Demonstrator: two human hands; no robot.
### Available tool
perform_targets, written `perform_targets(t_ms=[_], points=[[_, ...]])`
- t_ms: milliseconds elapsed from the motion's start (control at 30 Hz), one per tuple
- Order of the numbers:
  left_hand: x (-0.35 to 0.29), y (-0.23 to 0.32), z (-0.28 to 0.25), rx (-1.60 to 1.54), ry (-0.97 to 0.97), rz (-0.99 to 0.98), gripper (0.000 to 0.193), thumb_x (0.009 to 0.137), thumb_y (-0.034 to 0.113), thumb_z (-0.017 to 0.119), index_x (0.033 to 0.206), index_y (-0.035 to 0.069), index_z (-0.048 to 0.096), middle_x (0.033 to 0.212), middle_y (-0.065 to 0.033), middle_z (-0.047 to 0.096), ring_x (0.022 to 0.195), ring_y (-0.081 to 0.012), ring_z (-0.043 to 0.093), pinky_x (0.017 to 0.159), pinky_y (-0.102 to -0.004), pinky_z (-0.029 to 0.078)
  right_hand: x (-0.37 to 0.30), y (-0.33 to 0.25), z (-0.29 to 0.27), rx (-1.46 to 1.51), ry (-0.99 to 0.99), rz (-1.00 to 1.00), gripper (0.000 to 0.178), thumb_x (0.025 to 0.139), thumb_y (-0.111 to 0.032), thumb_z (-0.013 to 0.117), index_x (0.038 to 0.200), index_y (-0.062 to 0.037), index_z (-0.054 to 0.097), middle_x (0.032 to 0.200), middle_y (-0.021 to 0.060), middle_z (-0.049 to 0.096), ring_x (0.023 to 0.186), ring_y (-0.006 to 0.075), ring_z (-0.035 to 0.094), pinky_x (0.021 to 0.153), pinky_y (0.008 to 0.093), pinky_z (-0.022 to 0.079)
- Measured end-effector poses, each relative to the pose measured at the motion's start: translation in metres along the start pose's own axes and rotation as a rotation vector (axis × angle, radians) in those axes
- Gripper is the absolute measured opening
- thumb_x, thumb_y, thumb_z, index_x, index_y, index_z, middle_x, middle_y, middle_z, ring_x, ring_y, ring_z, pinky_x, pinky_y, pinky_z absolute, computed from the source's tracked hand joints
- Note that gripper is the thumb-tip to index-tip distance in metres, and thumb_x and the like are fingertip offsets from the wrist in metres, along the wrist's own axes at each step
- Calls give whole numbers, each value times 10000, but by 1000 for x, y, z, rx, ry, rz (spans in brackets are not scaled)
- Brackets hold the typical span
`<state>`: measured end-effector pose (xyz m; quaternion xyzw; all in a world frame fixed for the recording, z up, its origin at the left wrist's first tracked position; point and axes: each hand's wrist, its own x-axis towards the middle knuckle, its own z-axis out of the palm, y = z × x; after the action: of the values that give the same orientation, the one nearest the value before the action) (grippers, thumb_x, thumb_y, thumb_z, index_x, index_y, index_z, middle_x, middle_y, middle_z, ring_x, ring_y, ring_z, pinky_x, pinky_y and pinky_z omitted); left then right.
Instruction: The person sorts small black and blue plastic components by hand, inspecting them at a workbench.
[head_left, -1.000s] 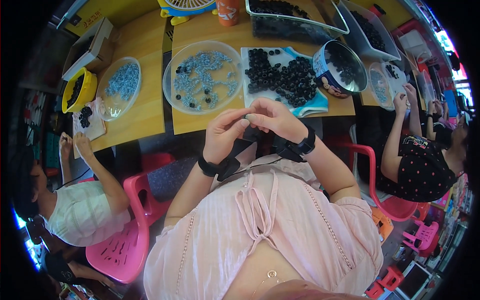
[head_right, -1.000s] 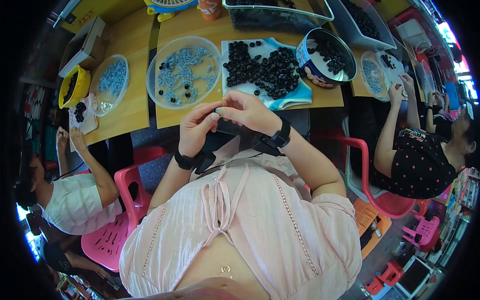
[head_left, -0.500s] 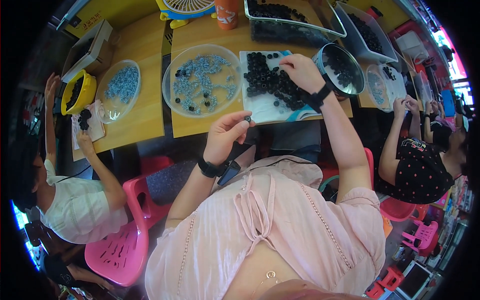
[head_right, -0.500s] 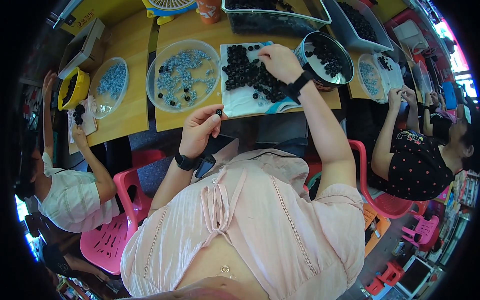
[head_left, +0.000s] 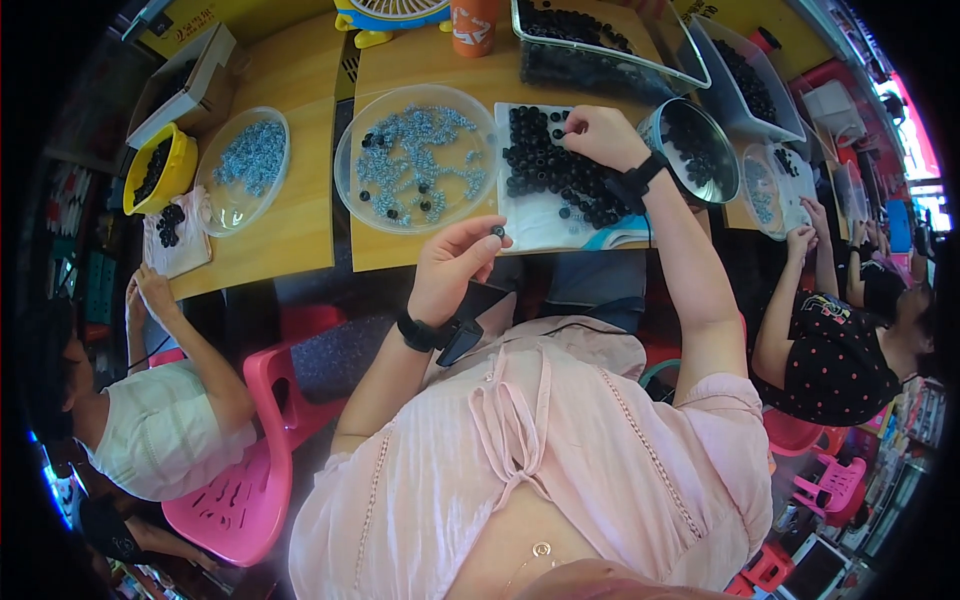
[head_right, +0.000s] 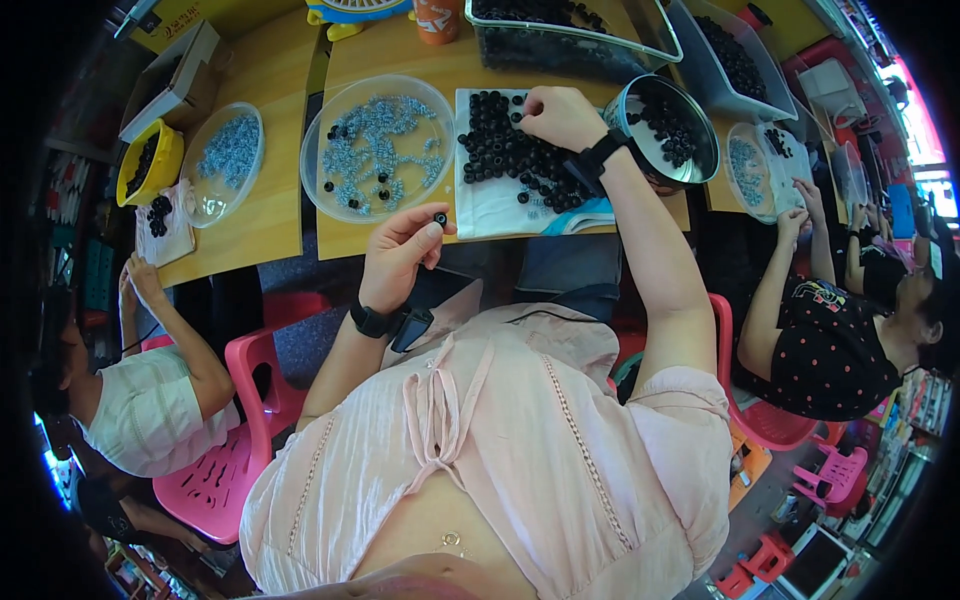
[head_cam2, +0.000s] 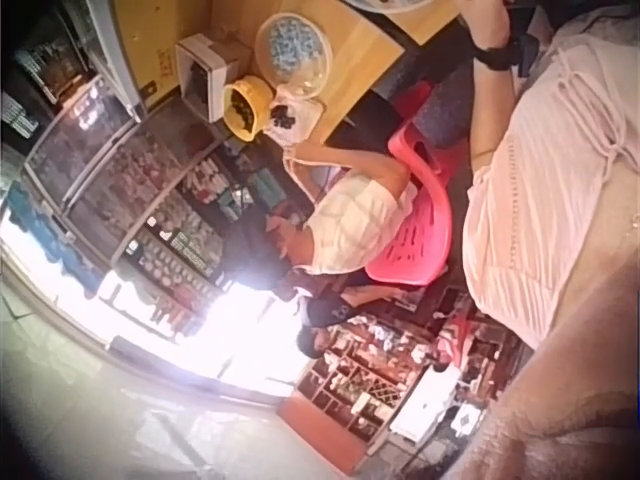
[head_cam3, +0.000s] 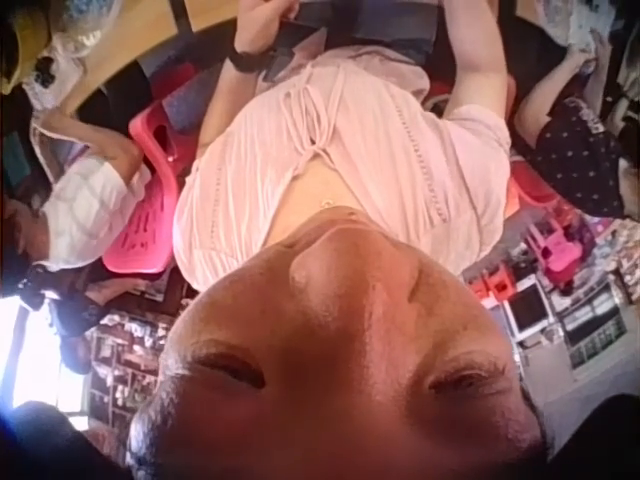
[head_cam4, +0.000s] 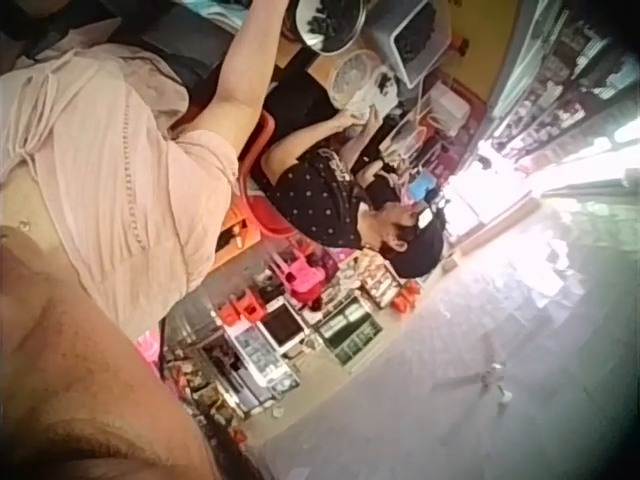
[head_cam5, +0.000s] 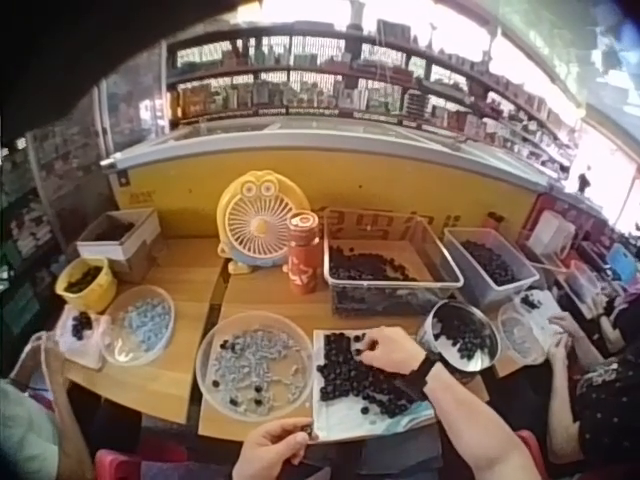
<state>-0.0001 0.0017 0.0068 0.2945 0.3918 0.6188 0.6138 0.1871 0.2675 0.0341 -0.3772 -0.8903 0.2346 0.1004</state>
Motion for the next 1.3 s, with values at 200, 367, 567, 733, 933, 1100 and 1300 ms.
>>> perform_targets(t_ms=[200,367,567,733,933,1100,1300], points=[[6,0,3,14,15,21,284,954,76,613,1230,10,626,986,-84,697,671,-42,522,584,-188,440,-30,-23,-6,318,74,-16,198,788,-161,696,919,-14,676,797,52,665,722,138,618,670,281,502],[21,0,14,145,-31,159,267,945,71,623,1201,-1,640,1215,-91,613,755,-65,577,642,-207,489,-61,-60,-7,751,-195,63,160,855,-137,682,928,3,661,800,-11,634,736,57,571,674,216,466],[32,-14,21,124,-127,187,249,919,21,642,1165,-18,658,1354,-88,510,1001,-129,631,840,-252,536,-84,-70,12,1060,-358,201,133,884,-136,662,960,-27,653,826,-4,649,665,33,521,586,180,396],[36,-29,20,147,-59,200,232,882,62,689,1110,20,706,1315,-74,539,1153,-149,544,921,-274,465,-95,-68,32,1291,-182,273,165,907,-159,694,999,-25,665,831,-1,664,662,40,548,570,180,433],[39,-36,15,214,-37,207,246,874,76,698,1114,25,707,1294,-75,563,1156,-155,542,934,-277,449,-97,-61,48,1415,-93,308,161,909,-145,702,1019,-33,664,869,12,673,682,50,558,619,183,452],[39,-41,14,202,51,187,241,876,85,694,1112,41,707,1347,-96,548,1156,-167,542,950,-278,443,-99,-63,45,1401,2,298,177,923,-84,669,1087,-19,659,924,34,677,723,60,562,645,189,458],[38,-26,25,316,74,329,235,878,79,698,1109,37,701,1232,-74,583,1105,-149,559,872,-258,479,-106,-72,37,1460,8,187,212,937,-57,644,1138,11,652,968,54,675,755,79,571,669,199,461]])
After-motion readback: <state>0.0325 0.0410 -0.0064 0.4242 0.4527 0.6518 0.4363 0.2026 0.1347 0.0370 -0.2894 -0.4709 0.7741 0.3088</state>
